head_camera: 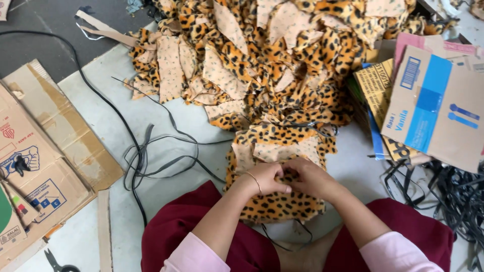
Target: Stuffing leopard-print fabric scraps into a larger piece of fabric to create a bundle
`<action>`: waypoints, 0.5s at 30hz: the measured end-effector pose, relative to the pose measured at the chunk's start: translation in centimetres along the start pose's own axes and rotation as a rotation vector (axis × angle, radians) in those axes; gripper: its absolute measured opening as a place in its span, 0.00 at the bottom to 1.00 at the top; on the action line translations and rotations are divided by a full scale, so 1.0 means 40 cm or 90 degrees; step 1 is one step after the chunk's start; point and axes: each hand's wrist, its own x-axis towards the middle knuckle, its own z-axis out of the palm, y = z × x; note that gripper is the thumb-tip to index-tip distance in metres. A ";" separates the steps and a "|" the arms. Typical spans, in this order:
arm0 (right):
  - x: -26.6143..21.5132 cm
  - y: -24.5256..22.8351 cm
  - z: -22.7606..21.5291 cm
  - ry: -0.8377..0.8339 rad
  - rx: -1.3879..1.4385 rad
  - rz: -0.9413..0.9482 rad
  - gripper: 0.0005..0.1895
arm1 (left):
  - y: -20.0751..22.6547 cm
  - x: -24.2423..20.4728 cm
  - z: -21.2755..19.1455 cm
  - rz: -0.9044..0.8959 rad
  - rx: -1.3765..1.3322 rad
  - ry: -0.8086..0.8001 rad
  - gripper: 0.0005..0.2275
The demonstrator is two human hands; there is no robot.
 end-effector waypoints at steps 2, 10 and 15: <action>0.034 -0.026 -0.035 -0.020 -0.001 0.033 0.18 | -0.002 -0.009 -0.053 0.017 -0.058 0.048 0.26; 0.338 -0.067 -0.066 0.159 -0.055 -0.005 0.10 | -0.097 0.079 -0.074 0.108 -0.394 0.553 0.20; 0.457 -0.200 -0.110 0.277 -0.017 -0.083 0.31 | -0.144 0.090 -0.111 0.064 -0.745 0.570 0.30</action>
